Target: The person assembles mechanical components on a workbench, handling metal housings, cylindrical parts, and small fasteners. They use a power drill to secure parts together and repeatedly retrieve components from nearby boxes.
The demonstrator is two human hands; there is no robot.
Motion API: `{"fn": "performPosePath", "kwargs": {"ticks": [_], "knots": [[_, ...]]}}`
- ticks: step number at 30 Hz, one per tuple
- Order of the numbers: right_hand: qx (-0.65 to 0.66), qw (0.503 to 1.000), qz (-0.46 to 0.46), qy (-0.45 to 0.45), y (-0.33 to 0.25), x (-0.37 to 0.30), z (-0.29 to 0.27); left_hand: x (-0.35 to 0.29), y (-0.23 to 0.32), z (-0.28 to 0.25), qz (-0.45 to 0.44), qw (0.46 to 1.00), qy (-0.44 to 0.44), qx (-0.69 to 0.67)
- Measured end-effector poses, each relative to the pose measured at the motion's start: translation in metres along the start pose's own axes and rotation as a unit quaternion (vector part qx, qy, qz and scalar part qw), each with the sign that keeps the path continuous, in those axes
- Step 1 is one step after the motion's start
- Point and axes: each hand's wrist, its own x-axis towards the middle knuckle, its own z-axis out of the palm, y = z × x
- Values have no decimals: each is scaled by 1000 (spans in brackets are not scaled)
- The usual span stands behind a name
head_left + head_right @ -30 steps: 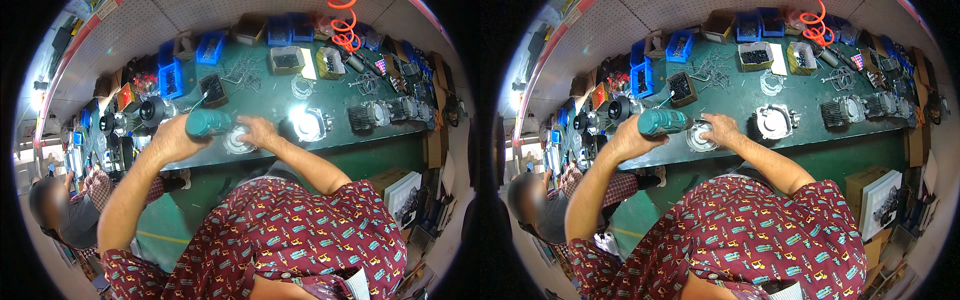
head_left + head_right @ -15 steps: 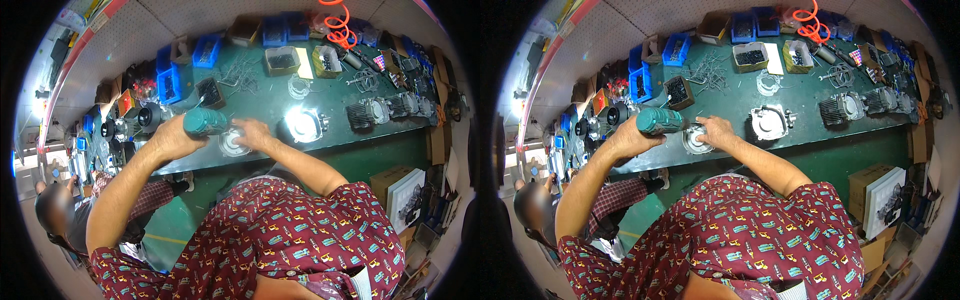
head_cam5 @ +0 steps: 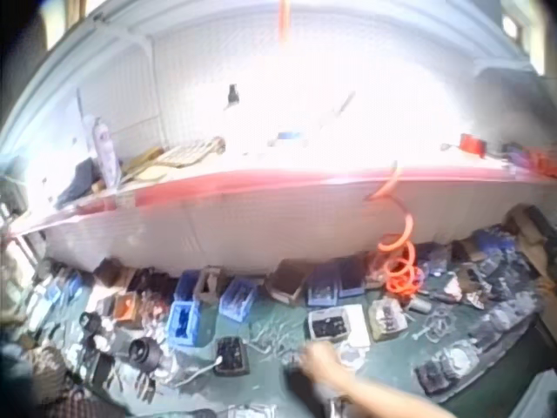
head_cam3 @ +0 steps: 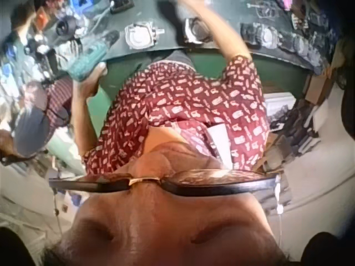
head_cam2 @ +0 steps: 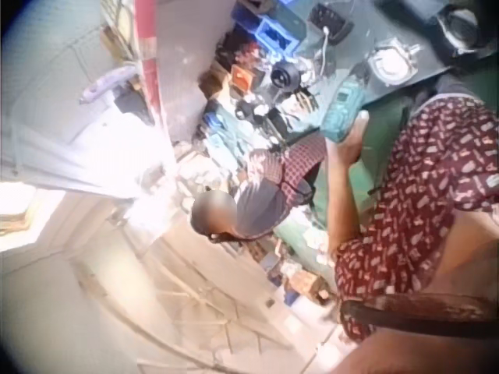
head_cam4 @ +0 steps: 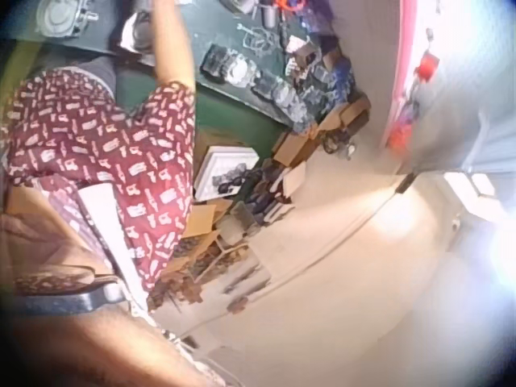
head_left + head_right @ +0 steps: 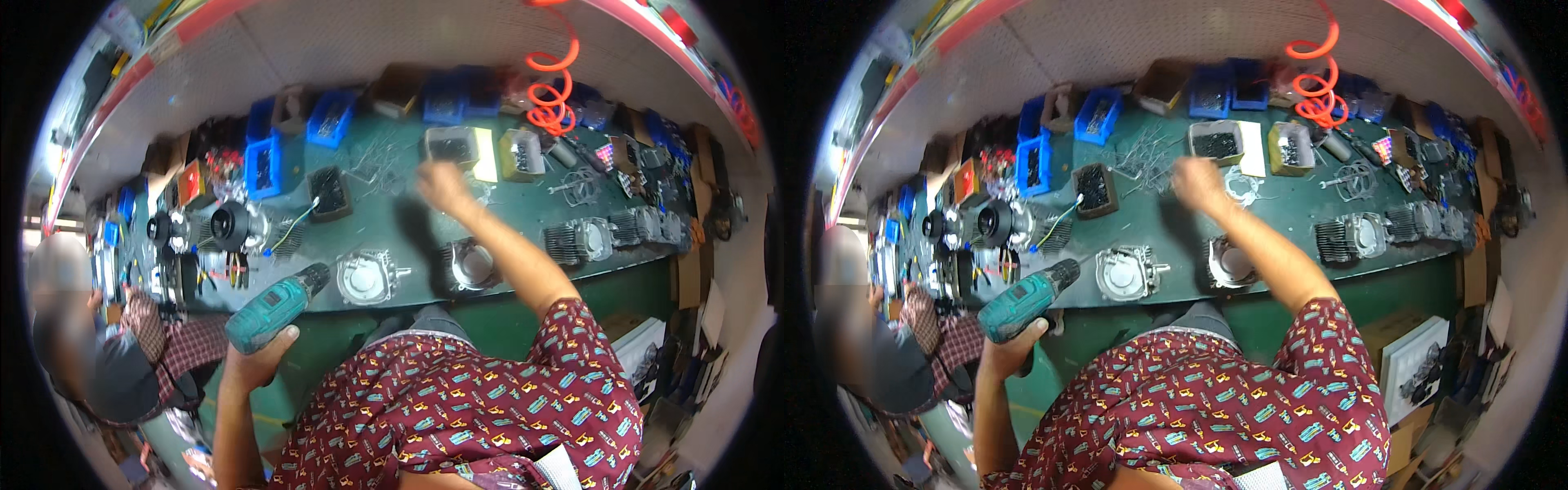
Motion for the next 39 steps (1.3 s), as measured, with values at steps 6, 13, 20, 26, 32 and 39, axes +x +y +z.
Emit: {"fn": "performPosePath", "kwargs": {"ticks": [6, 13, 20, 26, 32, 39], "knots": [[-93, 984, 131, -72, 168, 98, 26, -84, -25, 62, -252, 947, 156, -127], [-173, 941, 180, -229, 176, 126, 70, -107, 1, 79, -320, 921, 177, -133], [-143, 953, 208, -165, 181, 129, 69, -116, -4, 84, -363, 899, 174, -174], [30, 984, 174, 38, 147, 106, 38, -119, -19, 72, -319, 920, 156, -167], [510, 850, 127, -48, -29, -5, -11, -103, -36, 68, -264, 929, 181, -187], [742, 614, 248, -103, -123, -89, 13, -97, -62, 64, -164, 951, 150, -215]]}}
